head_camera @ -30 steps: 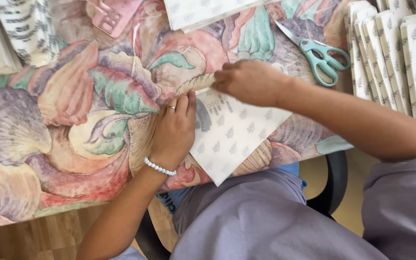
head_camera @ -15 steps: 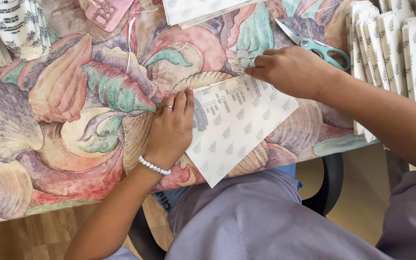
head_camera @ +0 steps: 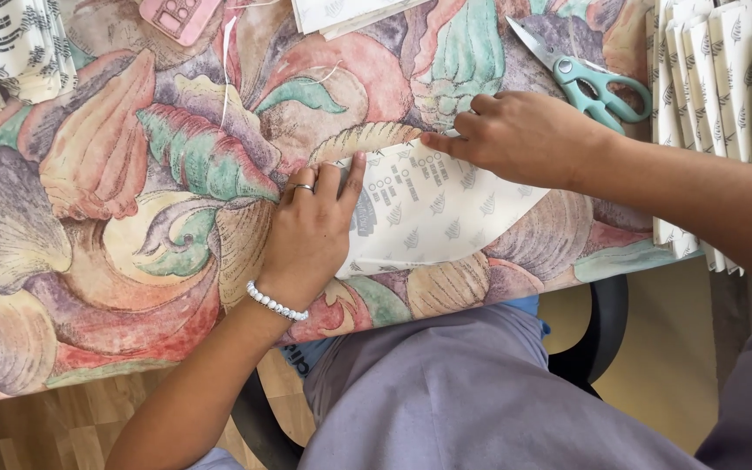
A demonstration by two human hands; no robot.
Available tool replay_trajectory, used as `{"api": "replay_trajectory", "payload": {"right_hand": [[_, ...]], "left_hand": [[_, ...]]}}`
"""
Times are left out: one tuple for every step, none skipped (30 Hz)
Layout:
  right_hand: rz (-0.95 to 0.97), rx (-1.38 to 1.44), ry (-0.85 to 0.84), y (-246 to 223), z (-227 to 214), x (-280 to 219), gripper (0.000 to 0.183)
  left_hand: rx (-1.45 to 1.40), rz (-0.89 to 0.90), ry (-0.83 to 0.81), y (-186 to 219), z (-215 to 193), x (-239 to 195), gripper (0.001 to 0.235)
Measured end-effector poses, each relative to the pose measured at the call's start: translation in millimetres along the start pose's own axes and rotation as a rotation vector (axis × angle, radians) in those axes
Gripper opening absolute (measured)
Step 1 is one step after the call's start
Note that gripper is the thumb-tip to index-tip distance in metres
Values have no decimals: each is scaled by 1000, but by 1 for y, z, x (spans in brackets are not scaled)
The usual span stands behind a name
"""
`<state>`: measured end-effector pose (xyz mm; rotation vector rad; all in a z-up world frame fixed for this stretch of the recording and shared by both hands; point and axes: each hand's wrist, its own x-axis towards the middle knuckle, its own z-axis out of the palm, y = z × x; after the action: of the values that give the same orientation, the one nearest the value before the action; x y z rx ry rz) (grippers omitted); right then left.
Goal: Folding printed paper sheets into specific shapes at a workstation.
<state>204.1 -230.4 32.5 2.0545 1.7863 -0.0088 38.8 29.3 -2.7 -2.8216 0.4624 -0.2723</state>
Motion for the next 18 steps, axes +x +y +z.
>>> {"api": "replay_trajectory", "payload": {"right_hand": [[2, 3, -2, 0, -3, 1, 66], [-6, 1, -11, 1, -6, 1, 68], [-14, 0, -21, 1, -9, 2, 70], [-13, 1, -22, -1, -11, 2, 70], [-17, -35, -34, -3, -12, 3, 76], [-21, -74, -44, -4, -14, 5, 83], [-20, -76, -43, -5, -14, 4, 83], [-4, -122, -14, -8, -13, 4, 82], [12, -168, 15, -11, -12, 5, 80], [8, -165, 15, -12, -11, 5, 80], [14, -152, -5, -13, -10, 6, 77], [24, -143, -24, -11, -10, 7, 74], [23, -145, -22, -11, -10, 7, 74], [31, -130, -25, -11, -10, 7, 73], [39, -115, -29, -11, -10, 6, 71], [39, -117, -31, -10, -6, 1, 71], [17, -172, 11, -9, -2, -3, 63], [-6, -224, 51, -8, 3, -8, 57]], "left_hand": [[-2, 3, -1, 1, 0, 1, 61], [5, 9, 4, 1, 0, 2, 59], [12, 14, 9, 2, 0, 3, 56], [11, 15, 8, 3, -1, 4, 56], [16, 12, -3, 4, -3, 5, 53], [24, 6, -12, 4, -4, 6, 50], [25, 5, -11, 5, -5, 9, 50], [75, -2, -47, 7, -7, 9, 54], [125, -9, -83, 9, -9, 10, 58], [124, -11, -87, 13, -6, 10, 58], [131, -30, -126, 17, -3, 11, 61], [141, -50, -160, 19, -1, 13, 65], [142, -52, -159, 19, -3, 13, 65], [142, -59, -149, 19, -5, 14, 64], [141, -65, -139, 19, -7, 14, 63], [140, -66, -137, 20, -5, 13, 63], [112, -81, -110, 21, -2, 11, 61], [83, -96, -84, 22, 1, 9, 59]]}}
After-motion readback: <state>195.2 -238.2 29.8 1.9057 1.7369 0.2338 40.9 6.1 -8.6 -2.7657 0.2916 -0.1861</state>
